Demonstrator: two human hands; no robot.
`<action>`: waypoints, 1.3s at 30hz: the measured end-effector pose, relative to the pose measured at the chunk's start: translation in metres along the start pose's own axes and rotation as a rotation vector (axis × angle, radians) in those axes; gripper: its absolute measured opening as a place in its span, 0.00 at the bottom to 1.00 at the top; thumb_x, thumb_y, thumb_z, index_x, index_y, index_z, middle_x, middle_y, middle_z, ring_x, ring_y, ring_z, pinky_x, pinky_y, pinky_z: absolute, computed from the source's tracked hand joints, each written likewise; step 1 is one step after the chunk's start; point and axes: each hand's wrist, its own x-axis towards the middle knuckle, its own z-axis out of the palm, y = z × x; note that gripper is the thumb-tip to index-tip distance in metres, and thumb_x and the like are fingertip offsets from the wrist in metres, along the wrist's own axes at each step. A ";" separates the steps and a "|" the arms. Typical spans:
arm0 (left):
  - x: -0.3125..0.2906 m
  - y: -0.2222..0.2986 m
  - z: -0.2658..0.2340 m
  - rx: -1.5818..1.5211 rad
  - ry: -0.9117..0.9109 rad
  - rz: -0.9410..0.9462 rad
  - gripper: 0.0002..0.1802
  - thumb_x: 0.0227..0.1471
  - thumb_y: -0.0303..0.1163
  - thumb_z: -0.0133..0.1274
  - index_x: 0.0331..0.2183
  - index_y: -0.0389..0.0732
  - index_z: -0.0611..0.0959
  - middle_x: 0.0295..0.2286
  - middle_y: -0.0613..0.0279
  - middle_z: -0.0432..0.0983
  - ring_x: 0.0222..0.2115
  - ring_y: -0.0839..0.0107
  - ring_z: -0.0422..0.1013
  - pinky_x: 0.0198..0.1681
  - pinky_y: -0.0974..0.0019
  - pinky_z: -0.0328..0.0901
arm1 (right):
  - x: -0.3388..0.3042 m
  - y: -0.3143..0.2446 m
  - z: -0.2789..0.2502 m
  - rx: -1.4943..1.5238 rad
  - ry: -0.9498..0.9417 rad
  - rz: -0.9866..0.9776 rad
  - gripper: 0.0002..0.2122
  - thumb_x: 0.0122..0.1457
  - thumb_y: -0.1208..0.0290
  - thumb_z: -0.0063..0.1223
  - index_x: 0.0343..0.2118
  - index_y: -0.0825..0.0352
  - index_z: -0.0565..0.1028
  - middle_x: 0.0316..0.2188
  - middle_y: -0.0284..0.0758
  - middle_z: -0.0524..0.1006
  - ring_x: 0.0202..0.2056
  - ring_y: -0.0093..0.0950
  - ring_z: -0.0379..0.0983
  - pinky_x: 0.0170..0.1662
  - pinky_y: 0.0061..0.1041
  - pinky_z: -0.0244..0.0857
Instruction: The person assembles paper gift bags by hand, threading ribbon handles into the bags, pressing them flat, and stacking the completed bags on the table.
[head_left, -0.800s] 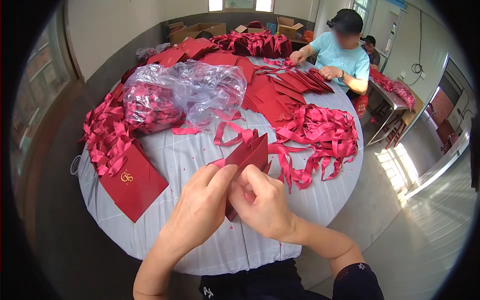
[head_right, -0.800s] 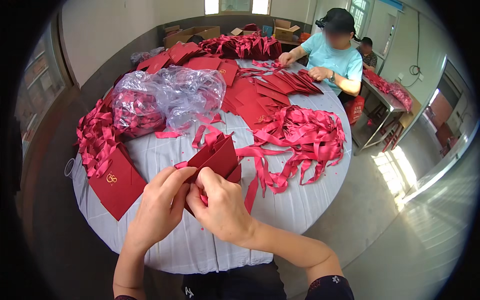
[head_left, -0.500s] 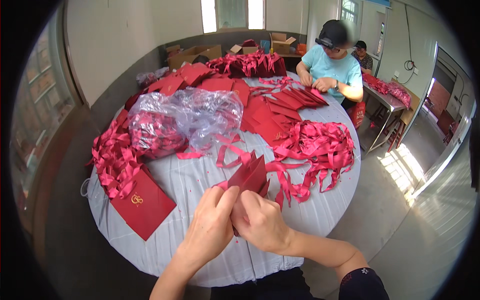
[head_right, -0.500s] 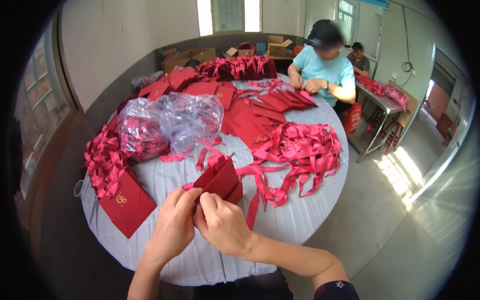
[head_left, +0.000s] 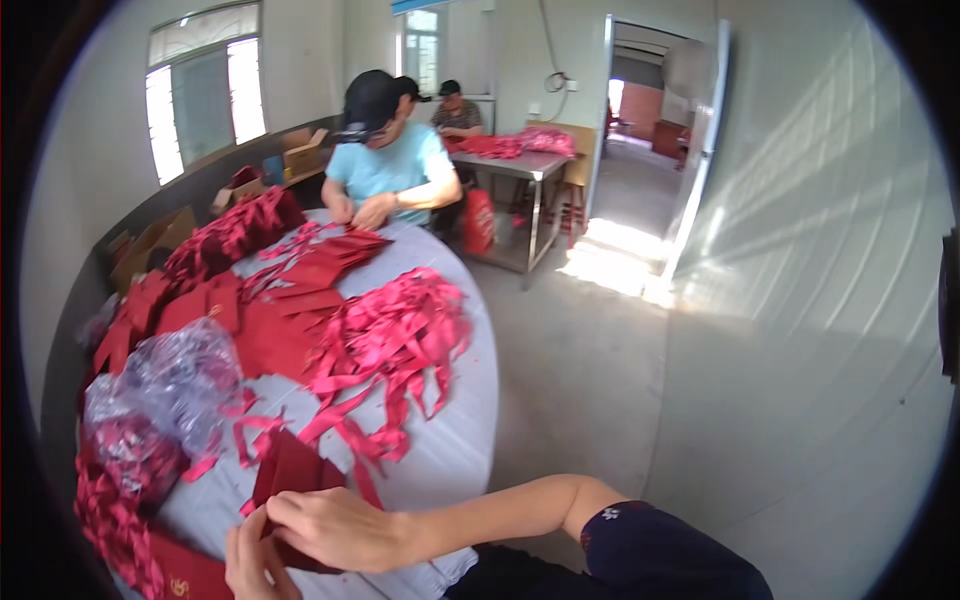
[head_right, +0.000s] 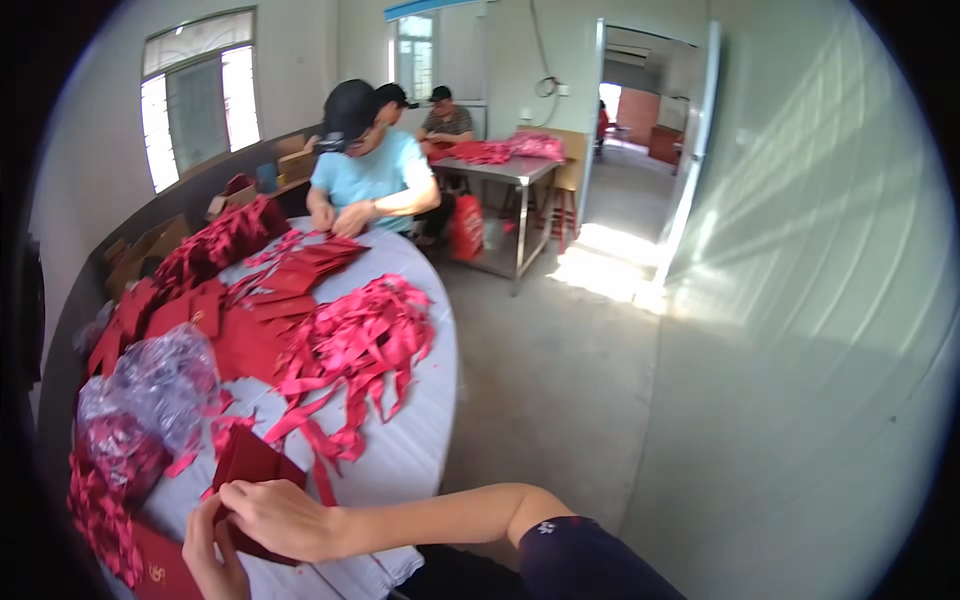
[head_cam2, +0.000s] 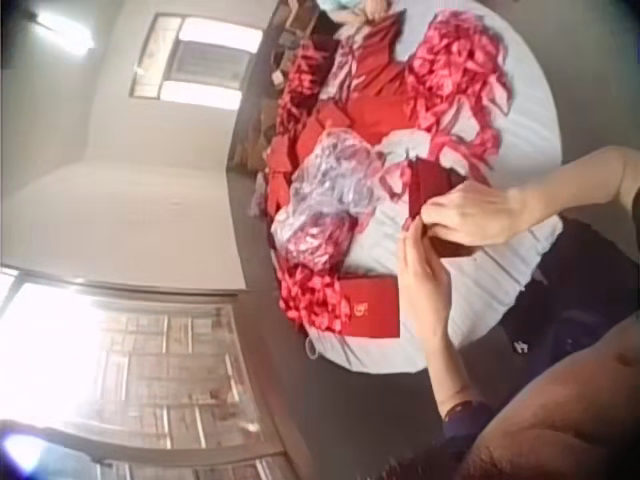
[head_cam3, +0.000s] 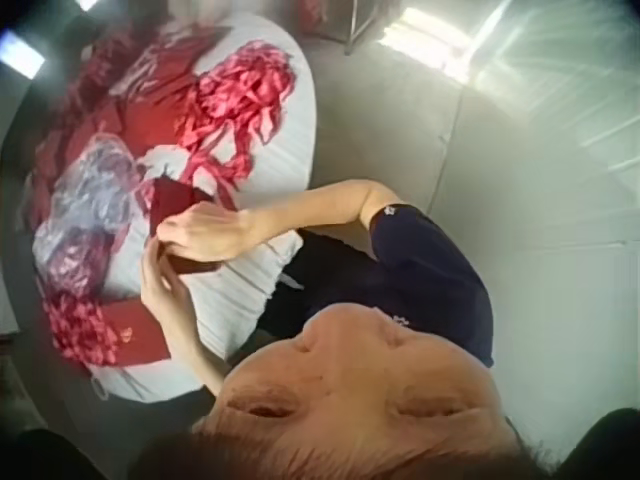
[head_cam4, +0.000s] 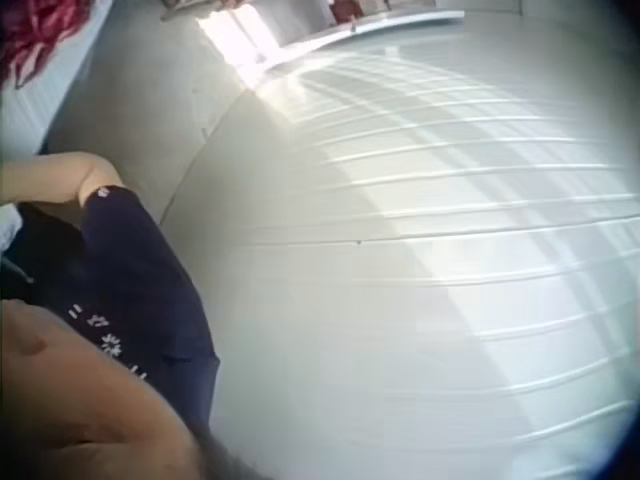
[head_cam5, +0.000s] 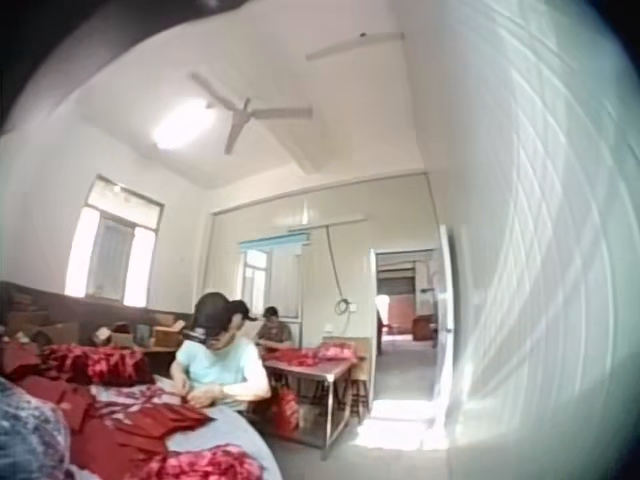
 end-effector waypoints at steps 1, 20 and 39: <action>0.004 0.003 0.002 0.005 -0.001 0.017 0.14 0.55 0.20 0.45 0.44 0.37 0.76 0.37 0.47 0.75 0.39 0.52 0.73 0.40 0.60 0.67 | 0.000 -0.001 -0.008 -0.071 0.000 -0.015 0.10 0.52 0.74 0.53 0.34 0.70 0.66 0.32 0.43 0.70 0.30 0.39 0.73 0.28 0.35 0.67; 0.006 -0.017 0.020 -0.246 0.106 -0.066 0.17 0.42 0.14 0.53 0.38 0.32 0.72 0.31 0.50 0.72 0.32 0.56 0.72 0.36 0.61 0.67 | 0.059 0.012 -0.049 -0.088 -0.662 -0.078 0.08 0.52 0.68 0.47 0.25 0.66 0.76 0.24 0.39 0.74 0.32 0.37 0.68 0.37 0.35 0.62; -0.003 -0.030 0.016 0.080 0.253 0.130 0.15 0.42 0.22 0.56 0.35 0.36 0.73 0.29 0.62 0.72 0.33 0.64 0.67 0.38 0.62 0.58 | 0.104 -0.012 -0.047 -0.048 -0.952 0.288 0.11 0.49 0.66 0.53 0.28 0.69 0.78 0.21 0.39 0.77 0.26 0.29 0.75 0.32 0.29 0.66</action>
